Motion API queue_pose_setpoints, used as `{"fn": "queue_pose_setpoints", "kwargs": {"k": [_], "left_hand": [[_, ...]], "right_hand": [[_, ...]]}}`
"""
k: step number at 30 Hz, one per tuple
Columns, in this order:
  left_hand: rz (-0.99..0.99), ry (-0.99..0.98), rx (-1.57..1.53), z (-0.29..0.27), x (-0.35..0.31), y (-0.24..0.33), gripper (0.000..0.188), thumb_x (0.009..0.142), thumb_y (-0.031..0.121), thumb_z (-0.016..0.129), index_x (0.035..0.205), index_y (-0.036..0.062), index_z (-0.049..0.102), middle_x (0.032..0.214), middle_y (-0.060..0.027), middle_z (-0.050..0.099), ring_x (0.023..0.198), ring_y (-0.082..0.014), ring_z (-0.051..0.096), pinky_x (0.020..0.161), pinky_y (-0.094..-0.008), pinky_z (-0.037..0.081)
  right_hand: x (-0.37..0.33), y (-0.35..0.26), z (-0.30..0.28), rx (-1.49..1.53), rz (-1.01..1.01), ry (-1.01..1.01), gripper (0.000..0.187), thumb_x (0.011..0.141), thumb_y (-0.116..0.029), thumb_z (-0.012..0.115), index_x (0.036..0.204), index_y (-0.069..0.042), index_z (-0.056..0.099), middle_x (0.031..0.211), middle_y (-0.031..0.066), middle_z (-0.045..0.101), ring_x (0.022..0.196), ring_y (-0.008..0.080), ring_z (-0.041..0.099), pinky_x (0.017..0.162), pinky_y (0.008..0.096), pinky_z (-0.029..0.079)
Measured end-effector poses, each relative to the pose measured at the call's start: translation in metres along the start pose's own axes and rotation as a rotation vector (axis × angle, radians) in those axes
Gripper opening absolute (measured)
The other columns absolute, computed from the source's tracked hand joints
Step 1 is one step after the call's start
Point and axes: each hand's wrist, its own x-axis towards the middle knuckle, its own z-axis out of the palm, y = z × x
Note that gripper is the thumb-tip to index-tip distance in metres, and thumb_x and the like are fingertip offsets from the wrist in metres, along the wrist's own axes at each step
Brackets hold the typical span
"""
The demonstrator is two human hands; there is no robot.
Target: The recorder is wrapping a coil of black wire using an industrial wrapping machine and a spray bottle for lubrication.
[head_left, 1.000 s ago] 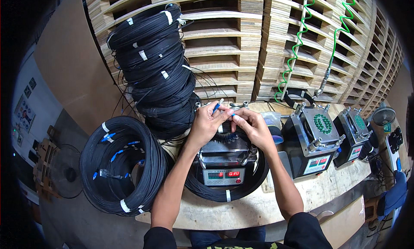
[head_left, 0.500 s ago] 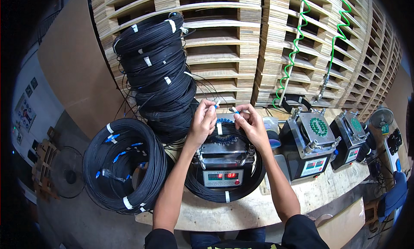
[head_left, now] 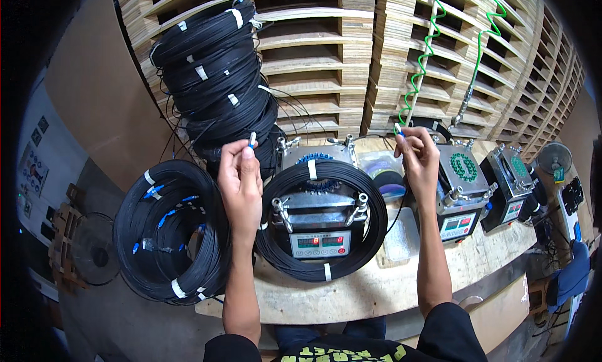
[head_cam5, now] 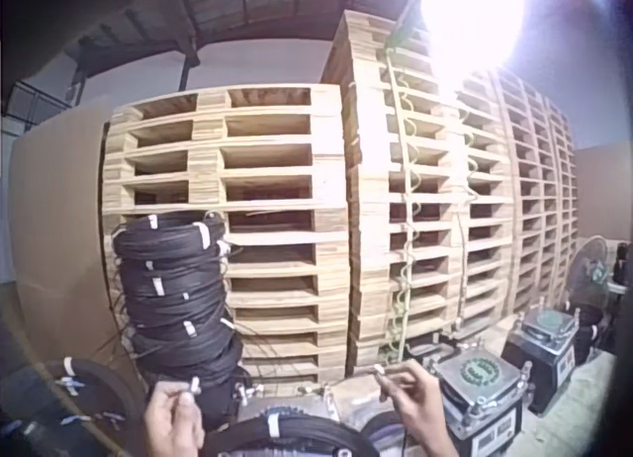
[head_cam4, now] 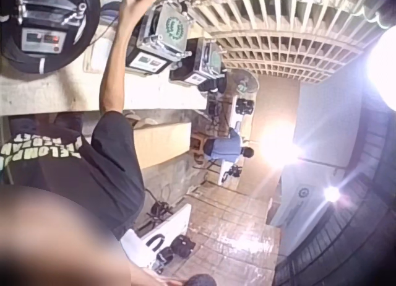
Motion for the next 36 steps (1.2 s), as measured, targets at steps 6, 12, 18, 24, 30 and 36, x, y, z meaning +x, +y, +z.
{"fn": "queue_pose_setpoints", "kwargs": {"k": [6, 12, 18, 24, 30, 36], "left_hand": [[0.244, 0.027, 0.523, 0.007, 0.043, -0.035, 0.019, 0.103, 0.015, 0.05, 0.101, -0.0032, 0.055, 0.073, -0.0067, 0.056, 0.061, -0.0093, 0.045, 0.055, -0.0277, 0.038], [0.007, -0.147, 0.566, 0.0, 0.046, -0.079, 0.018, 0.104, 0.014, 0.043, 0.104, -0.0017, 0.051, 0.077, -0.01, 0.06, 0.06, -0.0152, 0.065, 0.047, -0.0275, 0.05], [0.093, -0.26, 0.802, 0.005, 0.053, -0.081, 0.016, 0.099, 0.011, 0.051, 0.097, -0.0041, 0.057, 0.071, -0.015, 0.063, 0.059, -0.0192, 0.062, 0.058, -0.0332, 0.048], [0.013, -0.237, 0.634, 0.014, 0.049, -0.088, 0.014, 0.097, 0.009, 0.056, 0.095, -0.005, 0.058, 0.066, -0.0114, 0.06, 0.056, -0.0151, 0.059, 0.054, -0.0311, 0.044], [-0.081, -0.214, 0.64, 0.007, 0.046, -0.084, 0.015, 0.097, 0.01, 0.059, 0.095, -0.0055, 0.062, 0.066, -0.0031, 0.059, 0.059, -0.005, 0.051, 0.055, -0.0243, 0.044], [-0.137, -0.167, 0.543, 0.009, 0.044, -0.091, 0.016, 0.095, 0.009, 0.06, 0.094, -0.0062, 0.063, 0.062, -0.0131, 0.06, 0.052, -0.0146, 0.052, 0.052, -0.0313, 0.04]], "right_hand": [[0.007, -0.002, 0.026, -0.018, -0.087, 0.016, 0.014, 0.093, -0.007, 0.067, 0.103, 0.002, 0.066, 0.071, 0.0044, 0.065, 0.064, 0.0056, 0.056, 0.053, 0.0223, 0.039], [0.019, 0.02, 0.055, -0.326, -0.163, -0.261, 0.012, 0.088, -0.006, 0.069, 0.1, -0.002, 0.068, 0.059, 0.0128, 0.059, 0.05, 0.0129, 0.051, 0.049, 0.0301, 0.04], [0.034, 0.041, 0.065, -0.48, -0.242, -0.513, 0.015, 0.085, -0.01, 0.072, 0.099, -0.003, 0.073, 0.081, 0.0161, 0.072, 0.064, 0.0249, 0.066, 0.062, 0.0357, 0.051], [0.047, 0.03, 0.064, -0.397, -0.106, -0.689, 0.02, 0.084, -0.005, 0.073, 0.102, 0.002, 0.073, 0.094, 0.0185, 0.073, 0.084, 0.027, 0.072, 0.071, 0.035, 0.056], [0.058, 0.022, 0.073, -0.51, -0.184, -0.781, 0.017, 0.083, 0.0, 0.07, 0.1, 0.001, 0.073, 0.091, 0.0175, 0.073, 0.081, 0.0298, 0.072, 0.072, 0.0355, 0.056], [0.072, 0.018, 0.077, -0.595, -0.217, -0.994, 0.018, 0.082, 0.0, 0.069, 0.099, 0.0, 0.073, 0.092, 0.0171, 0.073, 0.084, 0.0317, 0.071, 0.076, 0.0378, 0.056]]}}
